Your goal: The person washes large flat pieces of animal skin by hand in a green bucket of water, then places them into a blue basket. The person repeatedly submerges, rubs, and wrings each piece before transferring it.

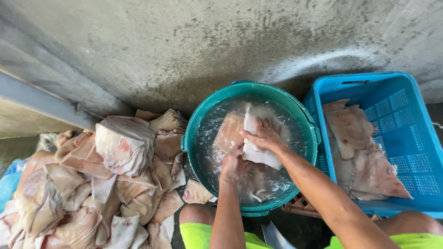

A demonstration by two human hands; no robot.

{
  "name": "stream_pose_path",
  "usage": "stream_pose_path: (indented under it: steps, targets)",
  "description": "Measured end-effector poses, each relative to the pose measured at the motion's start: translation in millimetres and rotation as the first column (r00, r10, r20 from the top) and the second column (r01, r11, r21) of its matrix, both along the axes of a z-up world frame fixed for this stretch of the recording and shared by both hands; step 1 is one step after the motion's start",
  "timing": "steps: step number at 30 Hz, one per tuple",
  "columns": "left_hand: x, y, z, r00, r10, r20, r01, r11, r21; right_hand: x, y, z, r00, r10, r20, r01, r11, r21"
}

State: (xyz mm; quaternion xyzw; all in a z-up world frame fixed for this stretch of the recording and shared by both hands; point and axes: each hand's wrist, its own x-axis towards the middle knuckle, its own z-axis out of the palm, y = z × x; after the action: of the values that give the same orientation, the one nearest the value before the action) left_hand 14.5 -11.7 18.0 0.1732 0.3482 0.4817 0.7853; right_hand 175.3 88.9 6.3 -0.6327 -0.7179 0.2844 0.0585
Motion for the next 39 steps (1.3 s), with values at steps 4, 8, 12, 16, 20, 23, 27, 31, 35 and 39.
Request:
stream_pose_path:
  steps: [4,8,12,16,20,23,27,31,35,39]
  targets:
    - [20.2,-8.5,-3.5,0.998,-0.053,-0.038,0.05,0.997,-0.066,32.7,-12.6,-1.1,0.991,-0.101,-0.086,0.087,0.984,-0.153]
    - [77.4,-21.8,1.6,0.959,-0.206,-0.193,0.194,0.978,-0.08,82.5,-24.0,18.9,0.979,-0.055,-0.194,-0.016,0.937,-0.35]
    - [121.7,-36.5,-0.3,0.885,-0.254,-0.39,0.312,0.946,0.091,96.3,-52.7,38.7,0.988,-0.153,-0.008,0.151,0.983,-0.107]
    - [116.4,-30.7,9.6,0.879,-0.177,-0.442,0.195,0.981,-0.006,98.3,-65.4,82.8,0.981,-0.181,-0.071,0.188,0.975,0.118]
    - [120.7,-4.3,25.0,0.693,-0.002,-0.721,0.17,0.972,0.161,143.1,-87.6,135.9,0.954,-0.098,-0.285,0.213,0.888,0.407]
    - [138.5,16.8,41.5,0.786,0.062,-0.615,0.072,0.979,0.192,183.8,-103.8,167.7,0.791,-0.151,-0.593,0.329,0.922,0.205]
    - [173.4,29.2,64.4,0.964,0.084,-0.251,-0.017,0.967,0.256,241.9,-108.9,185.2,0.832,-0.085,-0.549,0.31,0.891,0.332]
    - [218.3,34.6,89.2,0.859,0.061,-0.508,0.121,0.94,0.318,296.7,-116.2,173.4,0.773,-0.352,-0.527,0.501,0.849,0.169]
    - [262.0,35.3,94.6,0.571,0.029,-0.821,0.416,0.851,0.32,342.0,-132.0,135.0,0.507,-0.628,-0.59,0.644,0.732,-0.225]
    - [295.9,30.3,71.1,0.386,0.029,-0.922,0.575,0.774,0.265,373.1,-149.5,84.5,0.626,-0.542,-0.56,0.554,0.815,-0.17]
